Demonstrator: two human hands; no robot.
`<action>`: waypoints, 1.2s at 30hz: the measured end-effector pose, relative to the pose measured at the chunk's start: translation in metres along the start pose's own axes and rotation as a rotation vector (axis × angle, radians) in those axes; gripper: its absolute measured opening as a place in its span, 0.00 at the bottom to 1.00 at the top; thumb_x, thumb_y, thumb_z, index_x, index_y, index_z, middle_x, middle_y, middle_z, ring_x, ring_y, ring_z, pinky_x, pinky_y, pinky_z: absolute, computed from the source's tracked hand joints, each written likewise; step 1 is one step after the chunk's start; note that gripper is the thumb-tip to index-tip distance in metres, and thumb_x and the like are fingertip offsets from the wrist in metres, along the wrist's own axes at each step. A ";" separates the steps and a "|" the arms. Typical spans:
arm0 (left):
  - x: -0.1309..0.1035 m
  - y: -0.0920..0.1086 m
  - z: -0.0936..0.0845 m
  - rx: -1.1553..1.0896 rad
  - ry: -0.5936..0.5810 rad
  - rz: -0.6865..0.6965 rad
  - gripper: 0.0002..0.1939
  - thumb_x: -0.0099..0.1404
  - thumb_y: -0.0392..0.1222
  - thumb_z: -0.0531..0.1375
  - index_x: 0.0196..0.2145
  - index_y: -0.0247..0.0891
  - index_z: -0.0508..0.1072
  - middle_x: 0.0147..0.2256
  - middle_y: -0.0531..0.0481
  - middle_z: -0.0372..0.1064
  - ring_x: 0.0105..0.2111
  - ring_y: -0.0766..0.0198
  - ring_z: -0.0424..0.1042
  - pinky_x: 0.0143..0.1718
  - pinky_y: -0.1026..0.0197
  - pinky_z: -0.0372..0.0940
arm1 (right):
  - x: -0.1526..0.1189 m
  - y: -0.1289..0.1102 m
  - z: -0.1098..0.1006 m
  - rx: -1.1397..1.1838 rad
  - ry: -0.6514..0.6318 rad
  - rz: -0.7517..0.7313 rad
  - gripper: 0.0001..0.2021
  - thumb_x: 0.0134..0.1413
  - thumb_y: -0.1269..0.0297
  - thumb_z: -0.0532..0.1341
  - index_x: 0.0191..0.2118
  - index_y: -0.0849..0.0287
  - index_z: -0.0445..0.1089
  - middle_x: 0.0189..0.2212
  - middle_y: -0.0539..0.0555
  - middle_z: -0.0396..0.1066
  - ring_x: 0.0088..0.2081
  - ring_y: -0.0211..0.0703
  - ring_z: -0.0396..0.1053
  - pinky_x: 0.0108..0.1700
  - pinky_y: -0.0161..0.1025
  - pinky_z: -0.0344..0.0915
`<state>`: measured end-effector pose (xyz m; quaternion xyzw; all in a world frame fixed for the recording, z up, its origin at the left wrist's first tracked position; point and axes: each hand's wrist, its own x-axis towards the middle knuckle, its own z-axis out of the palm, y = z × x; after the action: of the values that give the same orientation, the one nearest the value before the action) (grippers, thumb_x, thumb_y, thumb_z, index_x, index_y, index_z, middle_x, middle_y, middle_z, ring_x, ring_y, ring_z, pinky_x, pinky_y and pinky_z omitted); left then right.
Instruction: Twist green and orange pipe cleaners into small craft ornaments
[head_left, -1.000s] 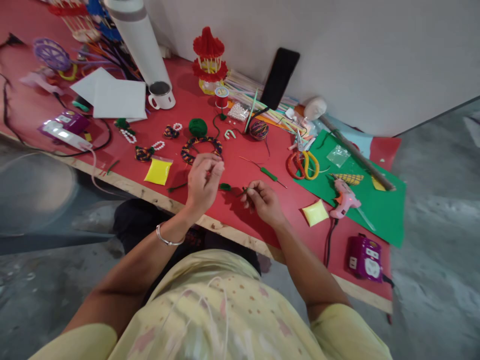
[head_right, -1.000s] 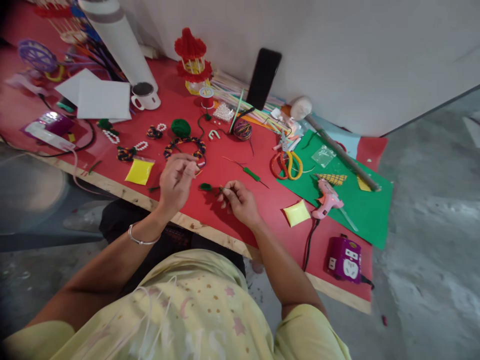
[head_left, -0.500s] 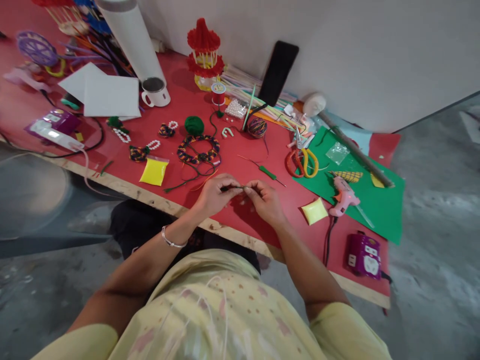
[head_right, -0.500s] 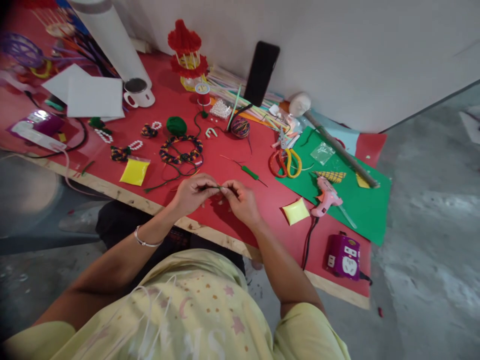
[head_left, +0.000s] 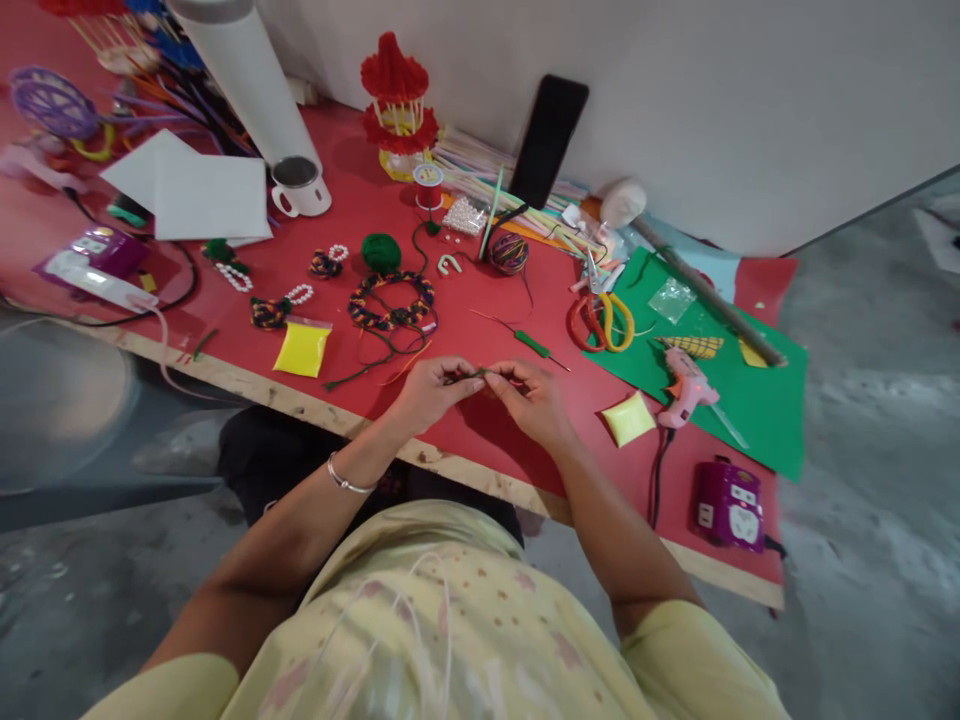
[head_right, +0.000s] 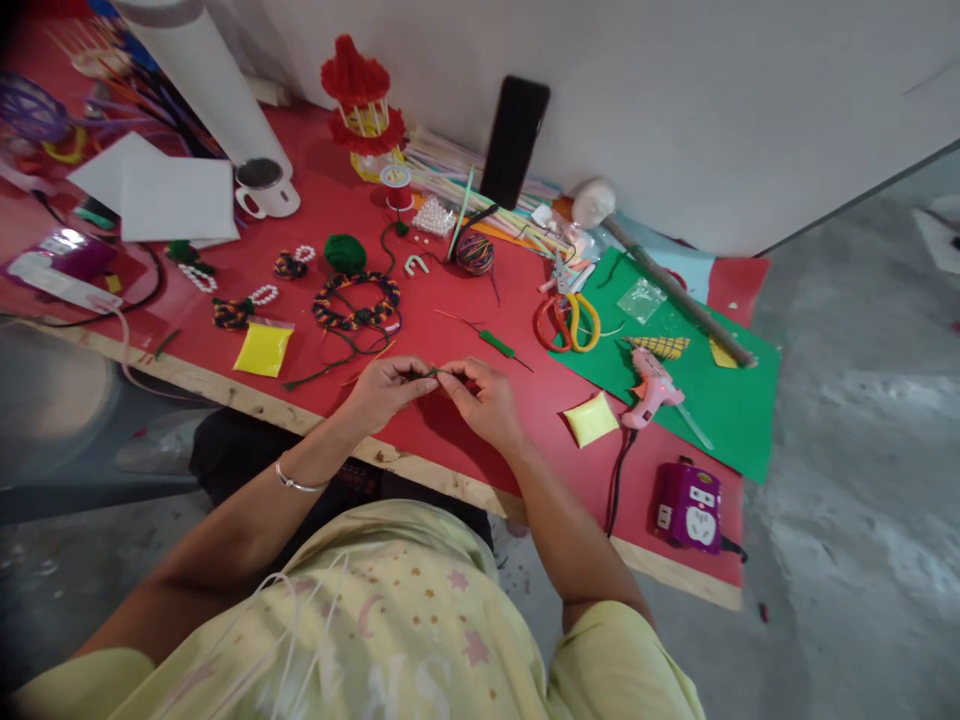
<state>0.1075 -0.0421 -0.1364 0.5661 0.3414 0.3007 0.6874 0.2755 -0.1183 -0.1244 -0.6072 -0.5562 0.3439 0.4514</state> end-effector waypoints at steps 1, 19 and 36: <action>0.000 -0.001 0.000 -0.025 -0.017 -0.039 0.14 0.55 0.48 0.70 0.28 0.35 0.73 0.19 0.57 0.65 0.18 0.74 0.60 0.20 0.69 0.56 | 0.000 -0.001 0.000 -0.009 -0.011 -0.005 0.11 0.63 0.54 0.60 0.38 0.54 0.75 0.33 0.52 0.74 0.33 0.41 0.70 0.33 0.37 0.65; -0.002 -0.001 0.003 -0.083 -0.027 -0.104 0.16 0.54 0.49 0.70 0.28 0.34 0.71 0.19 0.55 0.67 0.15 0.75 0.58 0.16 0.69 0.51 | 0.005 0.000 0.006 -0.023 0.046 -0.063 0.09 0.63 0.57 0.61 0.34 0.55 0.74 0.33 0.52 0.72 0.33 0.39 0.68 0.32 0.37 0.60; -0.001 -0.005 0.004 -0.058 -0.016 -0.071 0.13 0.54 0.47 0.69 0.28 0.33 0.75 0.24 0.50 0.74 0.16 0.75 0.60 0.17 0.69 0.55 | 0.007 0.002 0.005 0.185 0.036 0.015 0.10 0.59 0.55 0.65 0.31 0.54 0.76 0.30 0.52 0.74 0.34 0.41 0.70 0.40 0.41 0.68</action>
<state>0.1102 -0.0459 -0.1404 0.5357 0.3470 0.2816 0.7165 0.2727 -0.1104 -0.1271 -0.5730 -0.5093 0.3863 0.5129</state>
